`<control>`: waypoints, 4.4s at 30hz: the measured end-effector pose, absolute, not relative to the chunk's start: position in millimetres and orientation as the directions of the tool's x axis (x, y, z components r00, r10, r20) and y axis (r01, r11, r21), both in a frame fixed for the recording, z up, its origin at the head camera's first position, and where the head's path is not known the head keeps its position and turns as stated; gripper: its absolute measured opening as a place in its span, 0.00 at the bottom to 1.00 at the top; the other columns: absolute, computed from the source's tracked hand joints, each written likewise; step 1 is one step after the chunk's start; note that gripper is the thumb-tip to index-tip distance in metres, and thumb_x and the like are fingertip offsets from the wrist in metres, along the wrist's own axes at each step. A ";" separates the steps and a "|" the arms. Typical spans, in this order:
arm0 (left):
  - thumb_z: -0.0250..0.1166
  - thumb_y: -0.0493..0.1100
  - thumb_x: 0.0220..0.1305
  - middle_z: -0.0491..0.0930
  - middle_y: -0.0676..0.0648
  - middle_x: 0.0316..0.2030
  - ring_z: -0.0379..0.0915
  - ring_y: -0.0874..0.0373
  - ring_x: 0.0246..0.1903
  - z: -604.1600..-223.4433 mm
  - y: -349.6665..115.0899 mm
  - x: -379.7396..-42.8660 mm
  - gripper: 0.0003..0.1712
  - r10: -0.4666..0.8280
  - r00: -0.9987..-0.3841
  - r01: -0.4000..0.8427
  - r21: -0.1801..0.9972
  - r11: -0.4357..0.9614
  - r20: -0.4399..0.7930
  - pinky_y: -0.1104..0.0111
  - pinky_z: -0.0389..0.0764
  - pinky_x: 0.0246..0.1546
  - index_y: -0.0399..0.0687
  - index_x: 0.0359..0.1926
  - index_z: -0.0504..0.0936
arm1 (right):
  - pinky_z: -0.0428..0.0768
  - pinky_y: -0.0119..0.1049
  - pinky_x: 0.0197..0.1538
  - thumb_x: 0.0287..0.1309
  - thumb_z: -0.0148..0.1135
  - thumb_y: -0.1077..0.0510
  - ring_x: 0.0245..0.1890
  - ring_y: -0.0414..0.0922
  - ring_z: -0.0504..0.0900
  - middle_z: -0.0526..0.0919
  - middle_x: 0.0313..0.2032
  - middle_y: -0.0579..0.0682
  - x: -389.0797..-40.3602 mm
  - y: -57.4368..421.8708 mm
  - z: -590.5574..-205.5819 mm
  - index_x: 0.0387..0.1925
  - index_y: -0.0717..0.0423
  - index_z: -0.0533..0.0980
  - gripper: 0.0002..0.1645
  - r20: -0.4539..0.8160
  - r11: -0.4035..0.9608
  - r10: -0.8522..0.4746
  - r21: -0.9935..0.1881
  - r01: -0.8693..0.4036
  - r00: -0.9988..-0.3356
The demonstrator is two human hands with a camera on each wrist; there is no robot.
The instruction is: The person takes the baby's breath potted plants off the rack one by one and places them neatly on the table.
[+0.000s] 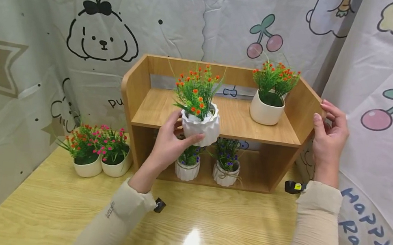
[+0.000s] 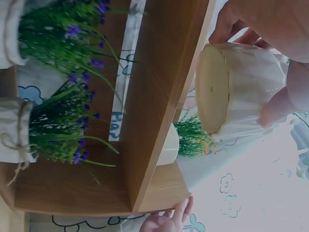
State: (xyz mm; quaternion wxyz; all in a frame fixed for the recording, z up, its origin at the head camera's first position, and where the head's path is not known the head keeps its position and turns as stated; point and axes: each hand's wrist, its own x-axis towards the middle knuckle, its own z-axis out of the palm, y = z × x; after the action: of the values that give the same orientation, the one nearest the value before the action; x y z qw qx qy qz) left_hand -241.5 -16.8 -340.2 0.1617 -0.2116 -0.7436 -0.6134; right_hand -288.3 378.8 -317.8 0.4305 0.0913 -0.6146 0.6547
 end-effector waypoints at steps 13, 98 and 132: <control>0.83 0.46 0.53 0.74 0.45 0.63 0.72 0.50 0.63 -385.0 -70.6 -196.2 0.48 0.038 -0.832 0.535 0.781 0.324 0.554 0.48 0.77 0.65 0.44 0.71 0.70 | 0.76 0.31 0.61 0.66 0.62 0.70 0.58 0.44 0.76 0.80 0.62 0.52 -286.0 380.4 -317.1 0.56 0.61 0.81 0.18 0.649 0.115 0.457 -0.721 -0.684 -0.608; 0.82 0.42 0.53 0.69 0.29 0.68 0.69 0.31 0.67 -519.1 -282.6 -162.4 0.51 0.031 -0.997 0.076 0.862 0.501 0.070 0.57 0.76 0.66 0.34 0.72 0.64 | 0.76 0.29 0.56 0.65 0.62 0.73 0.54 0.43 0.77 0.81 0.61 0.53 -285.3 378.0 -316.3 0.55 0.64 0.81 0.18 0.661 0.071 0.434 -0.702 -0.708 -0.612; 0.80 0.41 0.57 0.58 0.23 0.74 0.60 0.25 0.71 -519.7 -294.2 -163.7 0.57 0.104 -0.988 -0.056 0.892 0.448 -0.114 0.54 0.80 0.63 0.30 0.77 0.53 | 0.76 0.28 0.53 0.65 0.62 0.71 0.53 0.42 0.77 0.80 0.63 0.53 -285.0 384.8 -317.0 0.56 0.62 0.81 0.18 0.650 0.109 0.444 -0.723 -0.682 -0.617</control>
State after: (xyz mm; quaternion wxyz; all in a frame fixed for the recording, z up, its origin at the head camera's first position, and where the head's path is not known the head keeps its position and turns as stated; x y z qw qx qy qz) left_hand -163.7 -294.2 -519.7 -0.0759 -0.0141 -0.8474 -0.5253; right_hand -285.0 384.8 -317.0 0.4264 0.0977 -0.6107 0.6601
